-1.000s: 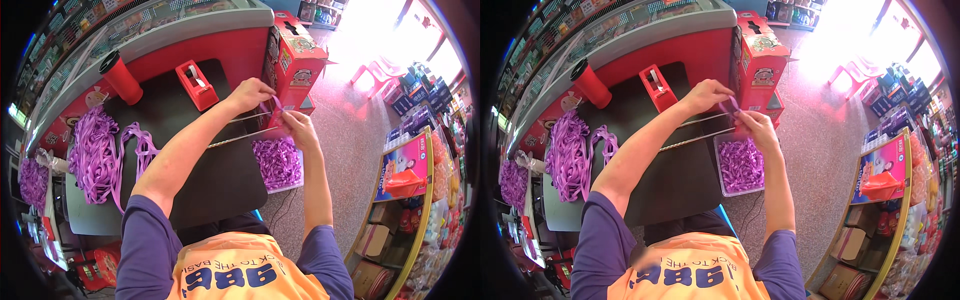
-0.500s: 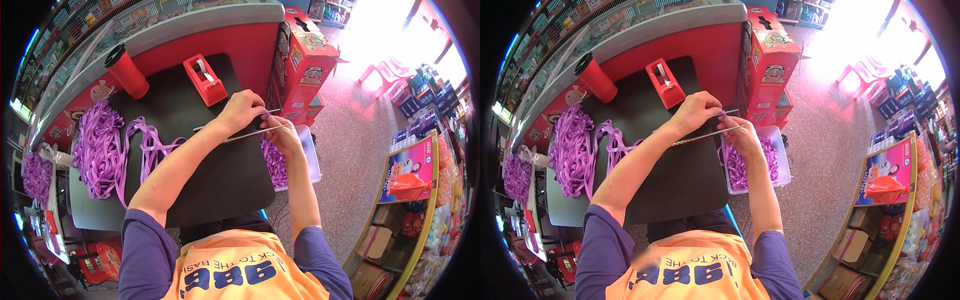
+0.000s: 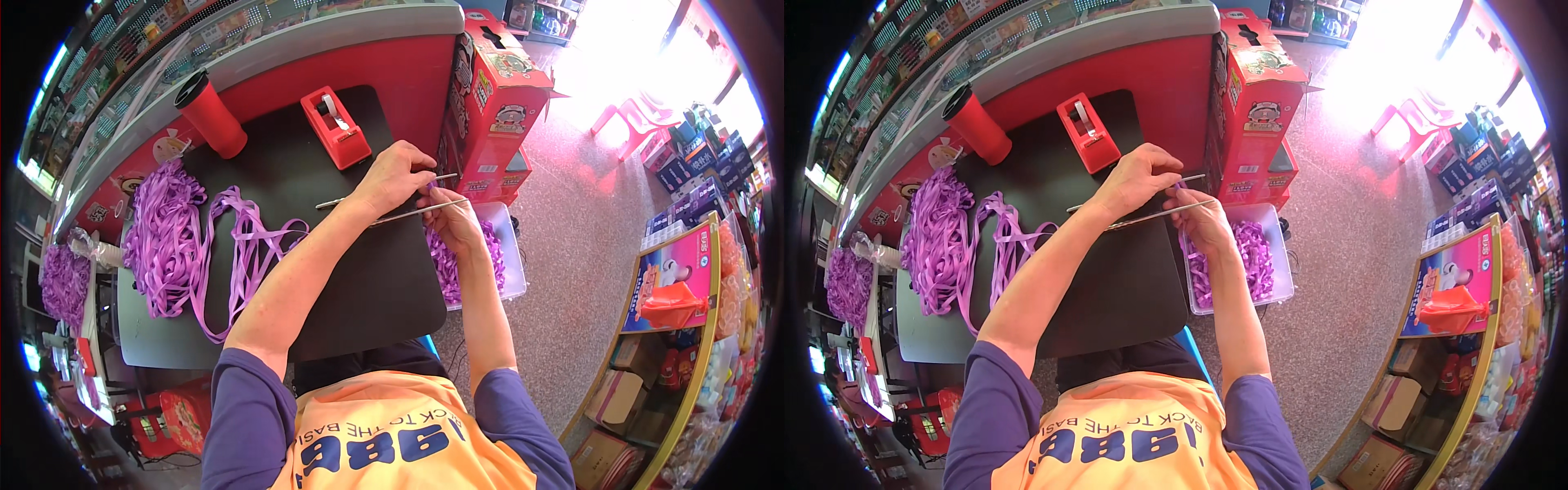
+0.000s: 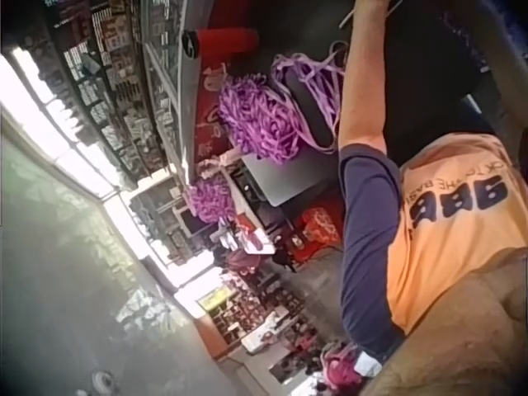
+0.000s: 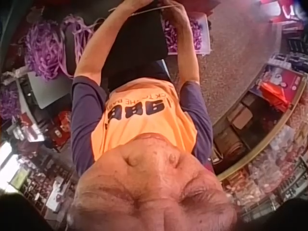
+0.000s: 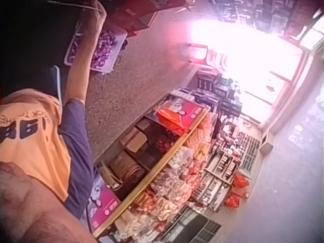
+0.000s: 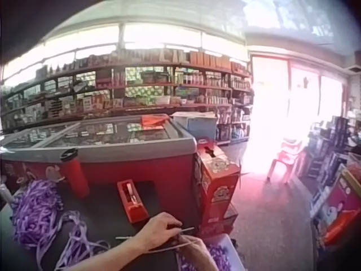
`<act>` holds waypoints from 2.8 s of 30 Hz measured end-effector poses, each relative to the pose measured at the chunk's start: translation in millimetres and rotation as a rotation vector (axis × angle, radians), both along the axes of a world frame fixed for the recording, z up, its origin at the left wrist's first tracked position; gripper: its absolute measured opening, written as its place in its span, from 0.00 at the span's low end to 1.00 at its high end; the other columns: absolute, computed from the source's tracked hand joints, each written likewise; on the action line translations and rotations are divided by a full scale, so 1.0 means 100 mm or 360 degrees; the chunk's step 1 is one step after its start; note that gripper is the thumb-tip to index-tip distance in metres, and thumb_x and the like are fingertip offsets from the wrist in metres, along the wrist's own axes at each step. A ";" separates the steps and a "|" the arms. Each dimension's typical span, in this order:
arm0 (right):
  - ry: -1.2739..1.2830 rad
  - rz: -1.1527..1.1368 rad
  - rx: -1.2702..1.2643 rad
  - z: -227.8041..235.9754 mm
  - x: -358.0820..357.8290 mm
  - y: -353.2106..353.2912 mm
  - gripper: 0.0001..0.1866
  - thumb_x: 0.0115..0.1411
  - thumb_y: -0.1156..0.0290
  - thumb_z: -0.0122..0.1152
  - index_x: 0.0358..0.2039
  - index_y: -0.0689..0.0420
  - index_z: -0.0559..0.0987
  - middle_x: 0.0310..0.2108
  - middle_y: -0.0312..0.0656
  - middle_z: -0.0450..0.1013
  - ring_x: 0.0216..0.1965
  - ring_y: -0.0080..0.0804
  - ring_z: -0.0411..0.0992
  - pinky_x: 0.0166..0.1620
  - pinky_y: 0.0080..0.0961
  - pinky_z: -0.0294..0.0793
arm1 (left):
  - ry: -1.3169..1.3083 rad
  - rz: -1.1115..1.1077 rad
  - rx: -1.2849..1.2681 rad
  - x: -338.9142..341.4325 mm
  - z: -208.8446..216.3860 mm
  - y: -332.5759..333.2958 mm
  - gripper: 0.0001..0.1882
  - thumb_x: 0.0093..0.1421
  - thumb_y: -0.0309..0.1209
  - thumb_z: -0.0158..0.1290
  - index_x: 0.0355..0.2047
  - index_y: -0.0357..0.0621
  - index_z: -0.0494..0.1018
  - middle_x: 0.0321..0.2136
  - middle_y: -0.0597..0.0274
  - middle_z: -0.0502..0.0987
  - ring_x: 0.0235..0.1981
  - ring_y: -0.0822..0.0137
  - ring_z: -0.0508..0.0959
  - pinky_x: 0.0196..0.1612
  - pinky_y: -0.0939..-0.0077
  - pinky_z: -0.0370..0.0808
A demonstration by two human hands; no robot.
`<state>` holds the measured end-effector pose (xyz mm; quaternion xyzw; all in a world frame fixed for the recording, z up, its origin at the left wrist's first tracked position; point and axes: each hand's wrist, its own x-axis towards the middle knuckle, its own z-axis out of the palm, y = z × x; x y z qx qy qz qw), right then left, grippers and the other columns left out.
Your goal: Tying purple ribbons onto wooden sticks to create decorative craft items.
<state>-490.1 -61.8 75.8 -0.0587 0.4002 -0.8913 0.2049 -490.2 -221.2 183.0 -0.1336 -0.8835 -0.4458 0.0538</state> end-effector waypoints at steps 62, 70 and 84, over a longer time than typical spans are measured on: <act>-0.0065 -0.0542 0.0917 -1.60 0.20 0.09 0.12 0.55 0.74 0.60 0.39 0.64 0.80 0.33 0.38 0.78 0.35 0.21 0.74 0.40 0.16 0.71 | 0.0187 0.0126 -0.0114 0.07 -0.22 0.04 0.10 0.55 0.33 0.54 0.30 0.40 0.80 0.48 0.55 0.72 0.51 0.57 0.69 0.54 0.67 0.65; -0.0458 -0.0361 0.0011 -1.28 0.00 -0.02 0.09 0.58 0.74 0.58 0.40 0.60 0.76 0.26 0.34 0.74 0.22 0.16 0.68 0.25 0.09 0.66 | 0.0162 0.0140 -0.0114 0.09 -0.20 0.05 0.10 0.55 0.34 0.54 0.31 0.40 0.80 0.48 0.56 0.72 0.51 0.57 0.69 0.54 0.67 0.65; -0.0008 -0.0650 0.1277 -2.20 0.22 0.07 0.15 0.48 0.75 0.65 0.38 0.60 0.76 0.25 0.34 0.74 0.29 0.21 0.71 0.35 0.18 0.70 | 0.0074 0.0071 -0.0192 0.07 -0.19 0.03 0.12 0.58 0.34 0.53 0.34 0.37 0.79 0.52 0.56 0.68 0.55 0.60 0.66 0.55 0.69 0.64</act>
